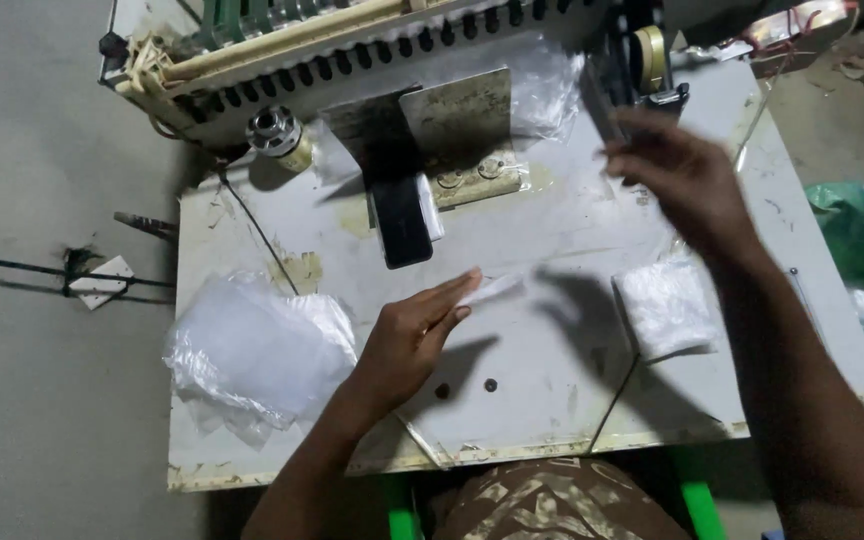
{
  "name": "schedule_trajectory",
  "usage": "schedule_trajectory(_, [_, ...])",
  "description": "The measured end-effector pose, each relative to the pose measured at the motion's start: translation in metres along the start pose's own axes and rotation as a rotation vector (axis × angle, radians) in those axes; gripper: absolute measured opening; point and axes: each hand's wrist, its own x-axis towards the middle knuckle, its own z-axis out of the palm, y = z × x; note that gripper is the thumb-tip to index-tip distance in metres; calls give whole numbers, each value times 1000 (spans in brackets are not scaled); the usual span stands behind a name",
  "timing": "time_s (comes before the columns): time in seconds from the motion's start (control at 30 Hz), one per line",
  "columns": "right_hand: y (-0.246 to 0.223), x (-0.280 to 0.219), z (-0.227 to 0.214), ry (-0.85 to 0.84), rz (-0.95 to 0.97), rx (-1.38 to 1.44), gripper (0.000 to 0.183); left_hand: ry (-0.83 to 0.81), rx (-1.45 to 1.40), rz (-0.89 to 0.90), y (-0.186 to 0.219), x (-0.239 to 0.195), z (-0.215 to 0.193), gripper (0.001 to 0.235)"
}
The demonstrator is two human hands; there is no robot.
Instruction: Folding individual clear plastic bags into smaller rectangular shapes and stacking them on a work surface.
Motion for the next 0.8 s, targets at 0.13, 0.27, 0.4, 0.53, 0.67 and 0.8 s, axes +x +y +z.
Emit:
schedule_trajectory(0.13, [123, 88, -78, 547, -167, -388, 21, 86, 561, 183, -39, -24, 47, 68])
schedule_trajectory(0.27, [156, 122, -82, 308, 329, -398, 63, 66, 443, 161, -59, -44, 94, 63])
schedule_trajectory(0.4, [184, 141, -83, 332, 477, -212, 30, 103, 422, 176, -47, -47, 102, 40])
schedule_trajectory(0.53, [126, 114, -68, 457, 117, -288, 28, 77, 444, 196, -44, -46, 102, 39])
schedule_trajectory(0.67, [103, 74, -51, 447, 153, -400, 21, 99, 527, 205, -41, -37, 104, 37])
schedule_trajectory(0.8, [110, 35, -28, 216, 526, -655, 22, 187, 566, 273, -41, -24, 114, 35])
